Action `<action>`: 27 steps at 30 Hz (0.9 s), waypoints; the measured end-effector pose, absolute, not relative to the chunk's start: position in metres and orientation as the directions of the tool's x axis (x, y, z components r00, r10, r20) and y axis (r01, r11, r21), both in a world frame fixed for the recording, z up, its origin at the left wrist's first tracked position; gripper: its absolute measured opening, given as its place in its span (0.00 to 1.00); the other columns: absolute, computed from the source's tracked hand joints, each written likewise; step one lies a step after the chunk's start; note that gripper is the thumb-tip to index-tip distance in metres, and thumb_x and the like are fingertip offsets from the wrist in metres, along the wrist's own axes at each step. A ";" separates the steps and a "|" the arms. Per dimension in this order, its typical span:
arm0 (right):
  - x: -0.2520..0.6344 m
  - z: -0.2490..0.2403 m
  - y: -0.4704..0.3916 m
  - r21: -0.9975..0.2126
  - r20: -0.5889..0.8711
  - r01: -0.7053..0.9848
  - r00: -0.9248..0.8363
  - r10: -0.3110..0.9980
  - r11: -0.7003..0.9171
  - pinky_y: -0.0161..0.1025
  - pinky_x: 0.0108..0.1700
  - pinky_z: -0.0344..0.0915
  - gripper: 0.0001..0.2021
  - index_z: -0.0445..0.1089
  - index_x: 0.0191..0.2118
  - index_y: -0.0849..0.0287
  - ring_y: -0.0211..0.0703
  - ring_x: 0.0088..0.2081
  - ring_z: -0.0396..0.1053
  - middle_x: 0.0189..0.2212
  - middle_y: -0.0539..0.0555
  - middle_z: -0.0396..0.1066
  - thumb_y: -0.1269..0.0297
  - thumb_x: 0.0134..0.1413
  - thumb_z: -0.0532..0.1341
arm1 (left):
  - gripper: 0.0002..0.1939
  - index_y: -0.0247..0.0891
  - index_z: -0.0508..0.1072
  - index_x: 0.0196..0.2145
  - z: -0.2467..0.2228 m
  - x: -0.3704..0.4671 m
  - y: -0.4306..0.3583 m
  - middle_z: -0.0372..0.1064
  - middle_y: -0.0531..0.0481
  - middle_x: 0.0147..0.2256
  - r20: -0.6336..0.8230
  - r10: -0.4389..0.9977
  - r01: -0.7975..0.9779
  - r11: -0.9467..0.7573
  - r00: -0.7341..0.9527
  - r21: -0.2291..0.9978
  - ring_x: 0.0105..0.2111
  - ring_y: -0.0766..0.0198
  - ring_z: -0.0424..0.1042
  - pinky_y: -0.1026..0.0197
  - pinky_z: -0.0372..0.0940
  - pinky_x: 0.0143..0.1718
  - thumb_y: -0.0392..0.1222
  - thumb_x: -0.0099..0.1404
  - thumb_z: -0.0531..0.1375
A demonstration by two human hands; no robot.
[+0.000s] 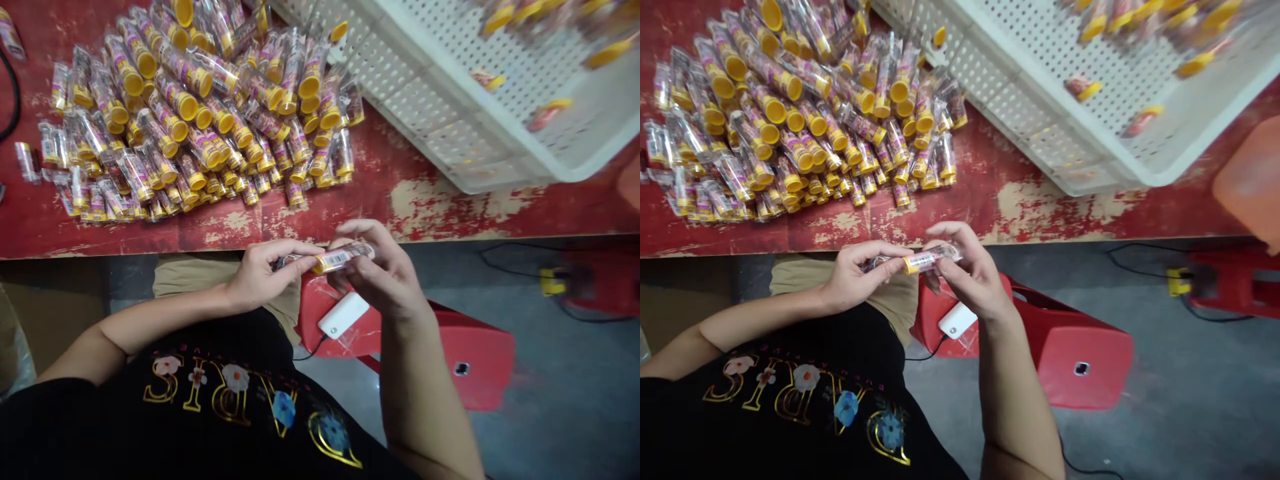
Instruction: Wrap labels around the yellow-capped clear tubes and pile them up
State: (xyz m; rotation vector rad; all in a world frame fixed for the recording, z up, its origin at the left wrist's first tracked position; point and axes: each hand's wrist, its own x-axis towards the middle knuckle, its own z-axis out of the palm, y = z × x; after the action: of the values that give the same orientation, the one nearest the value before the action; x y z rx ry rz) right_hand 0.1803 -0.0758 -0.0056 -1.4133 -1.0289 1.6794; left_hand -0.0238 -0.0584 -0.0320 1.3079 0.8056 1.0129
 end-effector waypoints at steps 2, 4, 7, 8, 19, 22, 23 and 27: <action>0.174 -0.008 -0.078 -0.904 -0.424 -0.019 -0.110 0.899 -0.428 0.40 0.26 0.68 0.28 0.63 0.47 0.48 0.38 0.24 0.67 0.31 0.49 0.69 0.41 0.48 0.71 | 0.09 0.37 0.83 0.42 -0.032 -0.026 -0.057 0.82 0.44 0.39 0.070 0.941 -0.145 -0.022 0.331 0.989 0.34 0.63 0.79 0.59 0.74 0.38 0.43 0.71 0.64; 0.167 -0.010 -0.081 -0.913 -0.400 -0.058 -0.059 0.915 -0.403 0.41 0.27 0.71 0.27 0.63 0.47 0.48 0.39 0.25 0.68 0.30 0.48 0.69 0.42 0.48 0.72 | 0.10 0.37 0.82 0.42 -0.031 -0.027 -0.057 0.82 0.44 0.39 0.045 0.951 -0.126 -0.006 0.306 0.992 0.33 0.64 0.79 0.59 0.74 0.37 0.45 0.70 0.65; 0.160 -0.010 -0.082 -0.926 -0.358 -0.132 -0.001 0.934 -0.355 0.40 0.26 0.72 0.25 0.65 0.45 0.49 0.38 0.24 0.69 0.30 0.47 0.70 0.44 0.49 0.73 | 0.13 0.37 0.82 0.46 -0.028 -0.031 -0.059 0.82 0.44 0.39 -0.020 0.945 -0.079 0.049 0.328 0.996 0.30 0.66 0.77 0.60 0.74 0.33 0.48 0.71 0.64; 0.160 -0.009 -0.083 -0.927 -0.350 -0.151 0.010 0.937 -0.345 0.40 0.25 0.72 0.24 0.66 0.44 0.50 0.38 0.23 0.69 0.29 0.47 0.70 0.45 0.49 0.73 | 0.15 0.38 0.81 0.48 -0.027 -0.032 -0.060 0.82 0.45 0.39 -0.034 0.939 -0.077 0.064 0.343 0.995 0.30 0.66 0.77 0.60 0.74 0.34 0.49 0.71 0.63; 0.168 0.001 -0.076 -0.929 -0.370 -0.054 0.166 0.914 -0.366 0.32 0.20 0.62 0.17 0.75 0.36 0.56 0.32 0.20 0.62 0.22 0.47 0.68 0.47 0.53 0.72 | 0.22 0.38 0.79 0.44 -0.016 -0.022 -0.062 0.73 0.52 0.24 -0.496 0.728 -0.099 0.603 0.472 0.791 0.17 0.72 0.60 0.65 0.56 0.17 0.60 0.64 0.67; 0.169 0.006 -0.071 -0.935 -0.346 0.049 0.103 0.933 -0.352 0.33 0.23 0.64 0.15 0.78 0.37 0.56 0.33 0.23 0.64 0.26 0.50 0.73 0.49 0.53 0.72 | 0.24 0.38 0.80 0.42 -0.018 -0.021 -0.051 0.68 0.54 0.21 -0.504 0.691 -0.065 0.619 0.519 0.782 0.17 0.73 0.57 0.65 0.51 0.16 0.63 0.64 0.66; 0.170 0.007 -0.069 -0.935 -0.333 0.104 0.075 0.940 -0.339 0.34 0.25 0.64 0.15 0.78 0.37 0.56 0.33 0.24 0.64 0.27 0.50 0.74 0.50 0.52 0.72 | 0.24 0.38 0.81 0.42 -0.019 -0.021 -0.047 0.66 0.55 0.20 -0.507 0.674 -0.049 0.625 0.538 0.779 0.17 0.73 0.56 0.65 0.49 0.16 0.63 0.64 0.66; 0.166 0.005 -0.069 -0.942 -0.259 0.198 0.091 0.962 -0.272 0.38 0.34 0.71 0.16 0.80 0.47 0.55 0.36 0.29 0.69 0.32 0.52 0.76 0.50 0.60 0.67 | 0.23 0.39 0.81 0.47 -0.020 -0.019 -0.035 0.65 0.56 0.20 -0.533 0.594 -0.031 0.685 0.602 0.728 0.16 0.74 0.53 0.66 0.47 0.16 0.57 0.61 0.71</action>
State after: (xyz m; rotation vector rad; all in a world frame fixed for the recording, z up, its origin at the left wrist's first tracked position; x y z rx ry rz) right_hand 0.1657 -0.0686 0.0052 -1.5974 -1.1736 1.2503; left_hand -0.0195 -0.0348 -0.0199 0.7414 0.8582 0.4030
